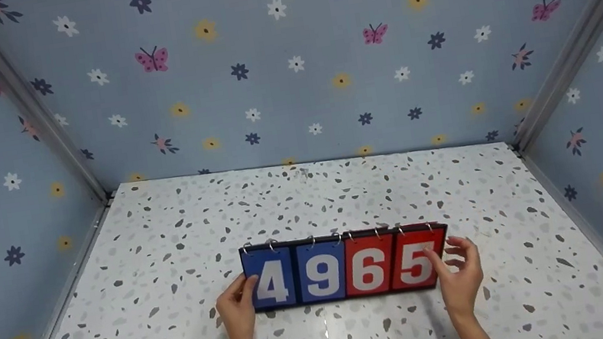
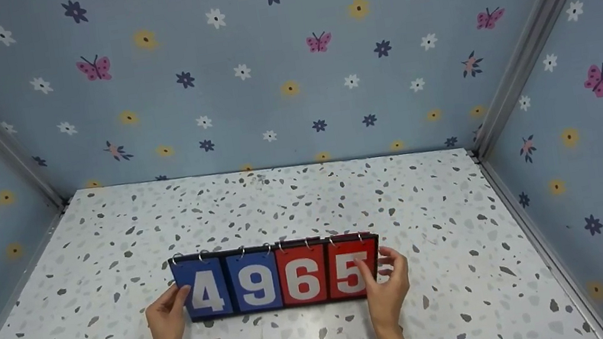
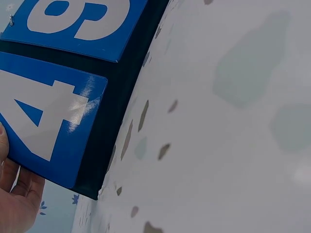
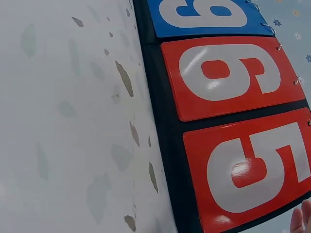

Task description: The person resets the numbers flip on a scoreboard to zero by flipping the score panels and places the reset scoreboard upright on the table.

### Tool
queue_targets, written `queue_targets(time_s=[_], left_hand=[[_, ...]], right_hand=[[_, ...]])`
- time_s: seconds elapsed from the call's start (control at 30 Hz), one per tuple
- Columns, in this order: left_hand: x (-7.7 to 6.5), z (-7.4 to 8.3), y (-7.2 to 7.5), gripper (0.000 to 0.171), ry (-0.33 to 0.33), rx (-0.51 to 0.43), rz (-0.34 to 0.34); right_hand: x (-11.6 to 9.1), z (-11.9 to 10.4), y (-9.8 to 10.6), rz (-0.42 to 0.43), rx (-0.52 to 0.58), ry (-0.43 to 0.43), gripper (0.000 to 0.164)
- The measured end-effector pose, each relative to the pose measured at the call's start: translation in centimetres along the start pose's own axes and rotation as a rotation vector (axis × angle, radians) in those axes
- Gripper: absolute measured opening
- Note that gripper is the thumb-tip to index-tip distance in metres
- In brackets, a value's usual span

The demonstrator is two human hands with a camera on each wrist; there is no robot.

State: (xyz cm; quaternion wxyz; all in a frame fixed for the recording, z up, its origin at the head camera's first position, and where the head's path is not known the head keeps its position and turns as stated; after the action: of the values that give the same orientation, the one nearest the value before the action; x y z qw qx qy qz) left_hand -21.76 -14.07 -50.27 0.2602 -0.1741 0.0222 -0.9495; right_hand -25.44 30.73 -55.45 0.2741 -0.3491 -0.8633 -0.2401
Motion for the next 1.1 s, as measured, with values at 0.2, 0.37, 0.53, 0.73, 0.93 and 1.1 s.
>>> queue_targets(time_s=[0.2,0.37,0.53,0.73,0.93,1.1], left_hand=[[0.0,-0.2,0.0,0.014,0.001,-0.016,0.003],[0.1,-0.2,0.0,0.014,-0.016,-0.019,0.000],[0.1,-0.1,0.0,0.013,-0.028,-0.033,-0.007],[0.0,0.0,0.0,0.013,-0.043,-0.018,-0.001],[-0.1,0.2,0.0,0.012,-0.046,0.005,0.000],[-0.1,0.2,0.0,0.012,-0.040,0.008,0.008]], right_hand=[[-0.9,0.5,-0.3,0.015,-0.095,-0.040,0.057],[-1.2,0.2,-0.5,0.019,-0.166,-0.065,0.058],[-1.3,-0.8,-0.2,0.009,-0.161,-0.114,0.050],[-1.7,0.8,-0.4,0.048,-0.207,-0.138,0.044],[-1.6,1.3,-0.1,0.022,-0.185,-0.186,0.037],[-1.5,2.1,0.1,-0.026,-0.199,-0.237,0.031]])
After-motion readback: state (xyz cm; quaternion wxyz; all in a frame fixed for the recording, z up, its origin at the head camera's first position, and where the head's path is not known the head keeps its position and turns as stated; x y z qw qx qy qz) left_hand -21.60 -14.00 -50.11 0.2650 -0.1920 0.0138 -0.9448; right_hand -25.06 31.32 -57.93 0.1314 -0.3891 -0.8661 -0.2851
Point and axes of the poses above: each hand's wrist, its own x-axis towards the middle knuckle, its own y-axis out of the back of the hand, z = x × y, the point moved 7 cm from there along x, towards the middle knuckle, and after that the axes turned 9 degrees about -x, right-handed, at the moved point
